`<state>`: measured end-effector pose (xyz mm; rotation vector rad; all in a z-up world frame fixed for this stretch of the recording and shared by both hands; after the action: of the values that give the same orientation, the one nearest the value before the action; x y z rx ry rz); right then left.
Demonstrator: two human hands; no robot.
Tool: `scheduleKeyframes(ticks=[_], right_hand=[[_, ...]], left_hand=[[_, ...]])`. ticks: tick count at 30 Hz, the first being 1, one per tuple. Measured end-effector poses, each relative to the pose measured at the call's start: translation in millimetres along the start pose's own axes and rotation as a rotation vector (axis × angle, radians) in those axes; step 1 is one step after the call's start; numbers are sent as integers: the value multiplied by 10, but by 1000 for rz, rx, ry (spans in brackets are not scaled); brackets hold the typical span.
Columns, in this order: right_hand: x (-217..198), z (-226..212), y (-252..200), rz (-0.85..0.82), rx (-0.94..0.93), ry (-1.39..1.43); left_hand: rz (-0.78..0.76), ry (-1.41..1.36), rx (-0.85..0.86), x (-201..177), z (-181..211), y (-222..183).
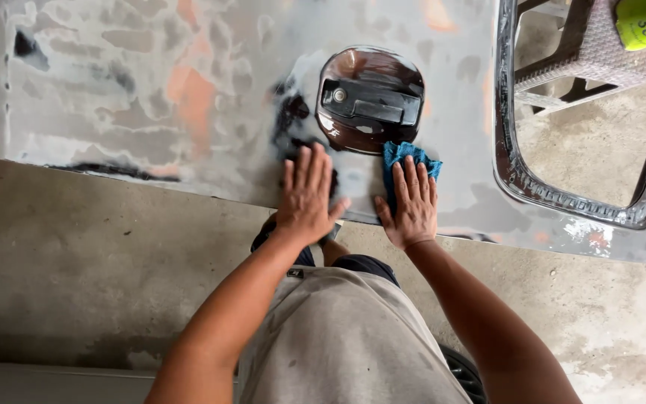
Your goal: The person scrubs a large, detached car bumper with a blue cloth and a dark sponge. They work along the edges and around the fuel filler door area, wiping away residue from the surface.
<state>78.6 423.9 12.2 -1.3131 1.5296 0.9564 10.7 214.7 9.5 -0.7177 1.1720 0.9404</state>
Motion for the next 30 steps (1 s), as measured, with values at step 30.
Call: scheduleKeyframes(ticks=[30], right_hand=[[375, 542, 868, 595, 623, 235]], left_hand=[[-54, -122, 333, -172, -636, 2228]])
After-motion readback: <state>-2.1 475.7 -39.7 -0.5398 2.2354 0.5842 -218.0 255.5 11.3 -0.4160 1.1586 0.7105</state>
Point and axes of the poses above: each hand's wrist, its own y-axis towards the middle knuckle, its own x-axis out of the palm, z = x × y, the point moved 5 cm from there along y, towards the middle knuckle, and after that the axes turned 10 degrees about z, right-handed, at the moved point
